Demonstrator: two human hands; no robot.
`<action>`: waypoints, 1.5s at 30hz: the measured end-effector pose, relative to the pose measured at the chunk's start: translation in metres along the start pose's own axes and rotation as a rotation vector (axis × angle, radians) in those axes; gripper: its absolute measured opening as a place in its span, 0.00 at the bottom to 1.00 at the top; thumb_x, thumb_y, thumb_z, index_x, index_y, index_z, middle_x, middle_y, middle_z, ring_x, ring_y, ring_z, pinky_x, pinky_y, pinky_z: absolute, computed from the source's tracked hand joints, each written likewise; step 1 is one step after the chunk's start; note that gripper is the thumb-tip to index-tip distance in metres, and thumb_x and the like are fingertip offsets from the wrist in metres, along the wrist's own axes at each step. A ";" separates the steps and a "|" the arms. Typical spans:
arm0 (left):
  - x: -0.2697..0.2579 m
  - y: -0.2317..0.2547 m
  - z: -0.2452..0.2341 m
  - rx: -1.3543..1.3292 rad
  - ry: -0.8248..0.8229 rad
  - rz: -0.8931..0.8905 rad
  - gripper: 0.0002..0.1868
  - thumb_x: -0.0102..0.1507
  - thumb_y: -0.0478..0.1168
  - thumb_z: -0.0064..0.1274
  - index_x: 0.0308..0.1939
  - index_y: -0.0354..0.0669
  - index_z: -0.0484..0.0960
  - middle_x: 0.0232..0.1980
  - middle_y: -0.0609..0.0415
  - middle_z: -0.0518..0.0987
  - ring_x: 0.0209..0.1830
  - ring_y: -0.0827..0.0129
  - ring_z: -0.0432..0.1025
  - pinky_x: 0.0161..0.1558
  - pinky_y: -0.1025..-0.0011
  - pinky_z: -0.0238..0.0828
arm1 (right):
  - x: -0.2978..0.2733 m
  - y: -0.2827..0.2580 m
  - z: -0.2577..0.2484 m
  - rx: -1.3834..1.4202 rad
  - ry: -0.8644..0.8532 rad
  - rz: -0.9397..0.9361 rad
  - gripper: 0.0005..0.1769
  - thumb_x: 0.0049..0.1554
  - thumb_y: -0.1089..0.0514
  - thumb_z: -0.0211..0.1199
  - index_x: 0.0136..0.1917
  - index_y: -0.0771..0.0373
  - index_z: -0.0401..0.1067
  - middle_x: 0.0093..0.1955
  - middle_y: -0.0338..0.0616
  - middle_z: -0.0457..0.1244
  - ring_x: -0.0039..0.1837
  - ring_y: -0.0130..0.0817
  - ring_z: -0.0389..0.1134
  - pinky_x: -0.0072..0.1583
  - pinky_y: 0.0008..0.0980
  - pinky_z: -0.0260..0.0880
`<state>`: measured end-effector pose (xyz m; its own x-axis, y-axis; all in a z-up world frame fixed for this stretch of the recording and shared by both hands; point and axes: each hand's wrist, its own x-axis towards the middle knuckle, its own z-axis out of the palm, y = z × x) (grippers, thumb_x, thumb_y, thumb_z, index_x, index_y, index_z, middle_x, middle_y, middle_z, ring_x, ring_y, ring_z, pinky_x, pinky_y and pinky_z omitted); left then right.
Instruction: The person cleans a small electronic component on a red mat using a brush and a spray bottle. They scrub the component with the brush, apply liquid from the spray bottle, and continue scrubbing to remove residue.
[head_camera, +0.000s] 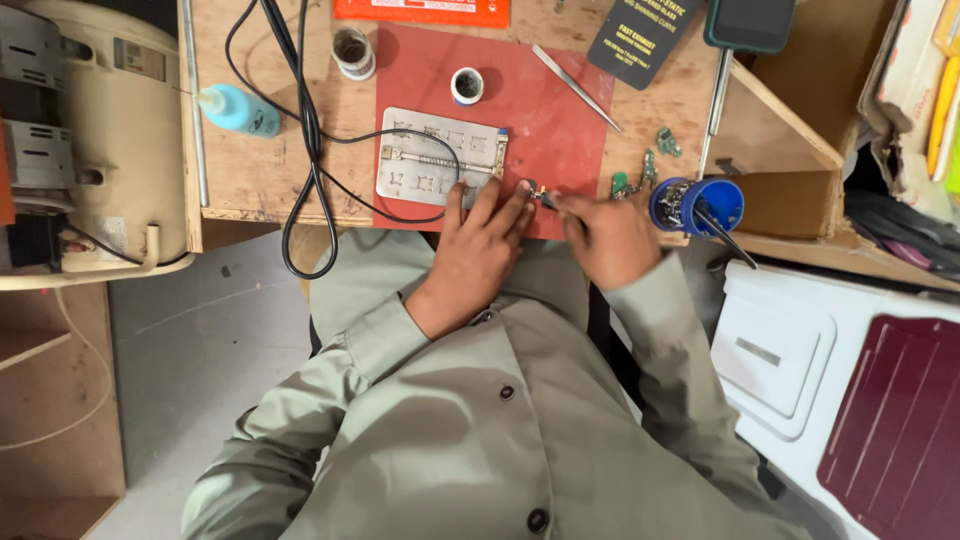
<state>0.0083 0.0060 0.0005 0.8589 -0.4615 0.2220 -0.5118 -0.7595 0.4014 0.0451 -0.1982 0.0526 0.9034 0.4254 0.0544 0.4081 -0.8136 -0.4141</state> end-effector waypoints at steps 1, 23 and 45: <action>0.002 -0.001 0.000 -0.014 -0.012 0.004 0.28 0.59 0.43 0.57 0.63 0.38 0.79 0.73 0.49 0.69 0.73 0.50 0.58 0.70 0.36 0.51 | 0.003 0.000 0.005 0.025 -0.017 0.036 0.13 0.58 0.62 0.64 0.57 0.56 0.79 0.43 0.52 0.71 0.41 0.51 0.72 0.51 0.51 0.72; 0.003 -0.001 -0.004 -0.040 -0.016 -0.001 0.30 0.58 0.43 0.60 0.64 0.38 0.78 0.73 0.48 0.68 0.73 0.49 0.57 0.71 0.36 0.49 | -0.008 0.008 0.033 0.274 0.352 0.175 0.14 0.61 0.68 0.64 0.61 0.64 0.75 0.51 0.52 0.72 0.49 0.40 0.75 0.67 0.37 0.65; 0.000 0.002 0.003 -0.023 0.016 -0.011 0.32 0.56 0.43 0.61 0.65 0.41 0.79 0.69 0.50 0.70 0.73 0.49 0.58 0.71 0.37 0.49 | 0.012 0.004 0.040 0.332 0.183 0.227 0.11 0.59 0.65 0.62 0.55 0.62 0.75 0.50 0.52 0.72 0.41 0.45 0.74 0.41 0.38 0.72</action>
<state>0.0073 0.0028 -0.0015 0.8645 -0.4461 0.2316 -0.5024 -0.7533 0.4244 0.0521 -0.1809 0.0153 0.9858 0.1493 0.0765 0.1596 -0.6942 -0.7019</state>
